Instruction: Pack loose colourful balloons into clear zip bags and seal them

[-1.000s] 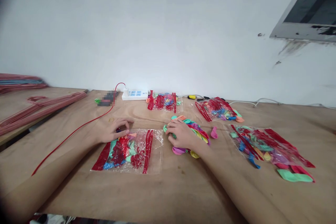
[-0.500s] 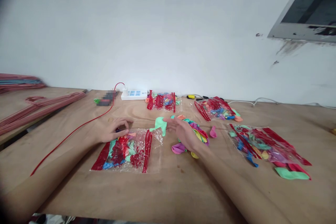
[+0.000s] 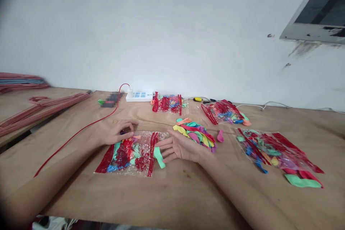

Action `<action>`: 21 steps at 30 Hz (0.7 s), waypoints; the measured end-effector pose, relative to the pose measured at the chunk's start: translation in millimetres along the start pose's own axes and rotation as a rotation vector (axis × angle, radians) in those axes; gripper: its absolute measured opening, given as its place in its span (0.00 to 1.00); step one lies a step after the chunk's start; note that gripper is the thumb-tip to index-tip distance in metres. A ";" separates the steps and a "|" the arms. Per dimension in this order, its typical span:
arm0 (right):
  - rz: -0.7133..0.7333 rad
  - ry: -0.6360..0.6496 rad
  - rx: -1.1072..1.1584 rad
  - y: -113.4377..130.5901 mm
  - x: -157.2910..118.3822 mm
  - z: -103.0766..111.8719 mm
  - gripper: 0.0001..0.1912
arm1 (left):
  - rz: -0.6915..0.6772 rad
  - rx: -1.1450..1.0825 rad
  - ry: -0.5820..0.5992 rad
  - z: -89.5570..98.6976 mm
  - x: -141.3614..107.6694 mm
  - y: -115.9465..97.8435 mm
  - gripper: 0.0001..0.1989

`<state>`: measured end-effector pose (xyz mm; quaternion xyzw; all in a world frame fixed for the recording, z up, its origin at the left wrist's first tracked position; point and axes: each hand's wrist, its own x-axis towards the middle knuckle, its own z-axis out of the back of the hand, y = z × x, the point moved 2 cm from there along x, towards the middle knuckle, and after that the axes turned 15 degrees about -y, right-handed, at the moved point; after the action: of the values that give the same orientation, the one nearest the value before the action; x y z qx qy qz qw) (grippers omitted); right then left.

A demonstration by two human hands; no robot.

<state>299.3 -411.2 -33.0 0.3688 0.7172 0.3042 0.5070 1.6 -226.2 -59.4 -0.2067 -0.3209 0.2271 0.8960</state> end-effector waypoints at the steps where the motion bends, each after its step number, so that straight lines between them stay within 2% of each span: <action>1: 0.040 0.041 0.050 -1.3 0.2 -4.8 0.36 | 0.000 -0.001 -0.002 -0.1 0.0 0.2 0.20; 4: 0.149 0.110 0.181 -5.7 1.1 -14.5 0.36 | -0.006 0.000 -0.006 -0.8 0.1 0.9 0.21; 6: 0.151 0.110 0.195 -9.3 2.7 -16.2 0.38 | -0.011 0.001 -0.009 -1.3 0.0 1.0 0.21; 12: 0.157 0.003 0.167 -12.7 10.2 -8.1 0.30 | -0.002 0.003 -0.003 -0.7 0.0 -0.8 0.21; 15: 0.121 -0.031 0.142 -8.3 7.8 -2.2 0.30 | -0.002 0.011 0.007 0.5 0.5 -2.1 0.21; 18: 0.149 -0.114 0.066 3.8 -2.5 9.1 0.26 | -0.002 0.013 0.010 1.6 1.2 -3.8 0.21; 21: 0.326 -0.333 -0.101 20.1 -15.8 30.0 0.21 | -0.008 0.017 0.011 2.3 1.4 -5.9 0.21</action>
<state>335.7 -411.7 -17.9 0.4991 0.5387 0.3524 0.5802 2.7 -229.7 -54.1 -0.1990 -0.3148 0.2252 0.9003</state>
